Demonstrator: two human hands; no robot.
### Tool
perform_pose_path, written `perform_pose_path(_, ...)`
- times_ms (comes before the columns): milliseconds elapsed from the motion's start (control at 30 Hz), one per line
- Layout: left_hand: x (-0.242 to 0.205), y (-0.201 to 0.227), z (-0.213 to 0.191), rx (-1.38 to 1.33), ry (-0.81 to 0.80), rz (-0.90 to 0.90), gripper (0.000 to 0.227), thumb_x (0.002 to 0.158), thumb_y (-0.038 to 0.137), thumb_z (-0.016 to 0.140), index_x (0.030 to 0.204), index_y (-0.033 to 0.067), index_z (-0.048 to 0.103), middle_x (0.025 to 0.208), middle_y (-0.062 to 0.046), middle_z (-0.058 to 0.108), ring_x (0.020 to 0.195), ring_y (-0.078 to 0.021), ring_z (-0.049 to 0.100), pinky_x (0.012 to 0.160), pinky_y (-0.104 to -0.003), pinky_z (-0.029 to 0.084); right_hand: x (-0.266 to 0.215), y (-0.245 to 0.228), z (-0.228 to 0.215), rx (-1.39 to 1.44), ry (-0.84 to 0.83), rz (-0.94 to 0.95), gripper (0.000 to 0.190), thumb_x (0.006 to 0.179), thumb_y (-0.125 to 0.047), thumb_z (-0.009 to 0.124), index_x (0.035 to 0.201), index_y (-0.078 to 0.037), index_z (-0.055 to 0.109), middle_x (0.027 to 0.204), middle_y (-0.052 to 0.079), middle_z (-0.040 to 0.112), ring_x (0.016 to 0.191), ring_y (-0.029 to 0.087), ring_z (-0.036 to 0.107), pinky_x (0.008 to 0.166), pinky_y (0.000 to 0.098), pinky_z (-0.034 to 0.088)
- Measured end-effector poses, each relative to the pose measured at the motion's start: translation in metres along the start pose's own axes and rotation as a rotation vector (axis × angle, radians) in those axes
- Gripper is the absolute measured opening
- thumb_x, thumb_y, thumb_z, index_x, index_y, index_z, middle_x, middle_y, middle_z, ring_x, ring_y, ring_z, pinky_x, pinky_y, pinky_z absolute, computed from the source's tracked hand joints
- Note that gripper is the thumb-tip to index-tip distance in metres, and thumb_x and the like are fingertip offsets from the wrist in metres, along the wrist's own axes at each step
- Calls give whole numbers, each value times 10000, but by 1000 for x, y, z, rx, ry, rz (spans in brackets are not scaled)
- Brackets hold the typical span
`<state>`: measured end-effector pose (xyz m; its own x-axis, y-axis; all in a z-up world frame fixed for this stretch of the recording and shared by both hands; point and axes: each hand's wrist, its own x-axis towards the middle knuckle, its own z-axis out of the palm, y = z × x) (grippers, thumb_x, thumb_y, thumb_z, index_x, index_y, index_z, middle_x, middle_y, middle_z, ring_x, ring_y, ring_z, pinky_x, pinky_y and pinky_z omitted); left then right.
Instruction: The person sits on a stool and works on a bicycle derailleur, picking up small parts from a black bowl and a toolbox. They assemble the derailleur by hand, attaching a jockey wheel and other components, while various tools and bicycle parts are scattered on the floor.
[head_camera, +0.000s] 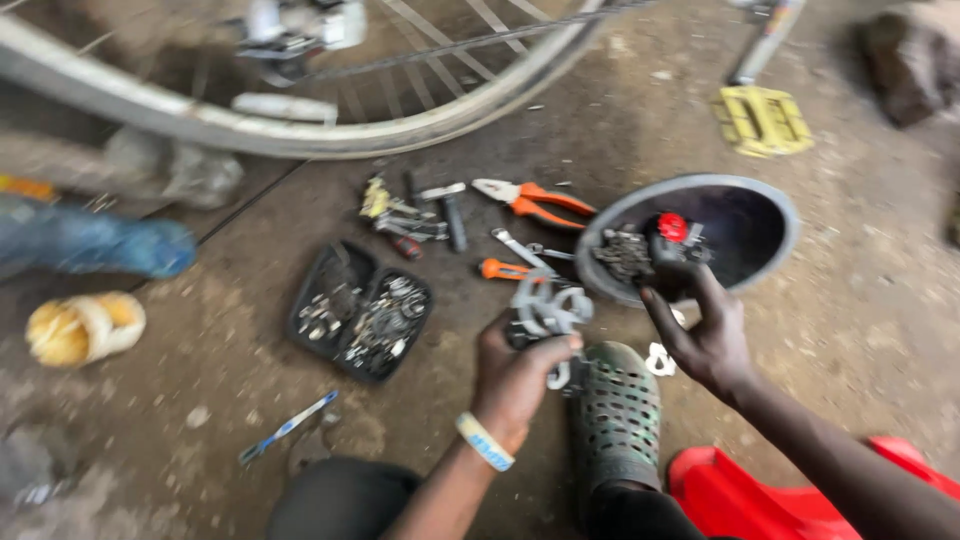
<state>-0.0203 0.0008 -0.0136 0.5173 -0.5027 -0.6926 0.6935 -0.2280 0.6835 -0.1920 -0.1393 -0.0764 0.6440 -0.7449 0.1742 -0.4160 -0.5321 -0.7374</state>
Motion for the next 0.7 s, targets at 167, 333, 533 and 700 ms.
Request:
perform_pose_path(167,-9,3,-8,125,12,41,348,596,114,802,936,66,750,827,-60,668,839,-165,635,726,-337,535,-14,-39,30,320,-102,-10,182,923,-121,753,1089,-53,724,762,106,737,686,237,737,722,392,574)
perform_pose_path(333,-21,25,-20,171,22,5,225,621,137,748,841,127,704,837,40,712,763,-79,592,685,-277,508,-16,-69,39,453,-210,288,198,1046,-180,599,1158,-23,641,966,57,668,887,131,627,836,273,551)
perform_pose_path(533,-33,33,-23,129,4,8,210,632,177,768,831,148,710,848,40,732,785,-67,613,683,-279,527,-12,-80,41,544,-172,245,95,1031,-107,657,1094,-53,611,966,14,639,880,80,580,857,219,507)
perform_pose_path(700,-39,28,-23,158,-5,1,164,627,178,699,787,164,667,775,78,652,739,-62,534,642,-291,481,-5,-100,35,562,-163,261,98,995,-74,683,990,-70,586,1086,52,706,987,104,627,954,253,517)
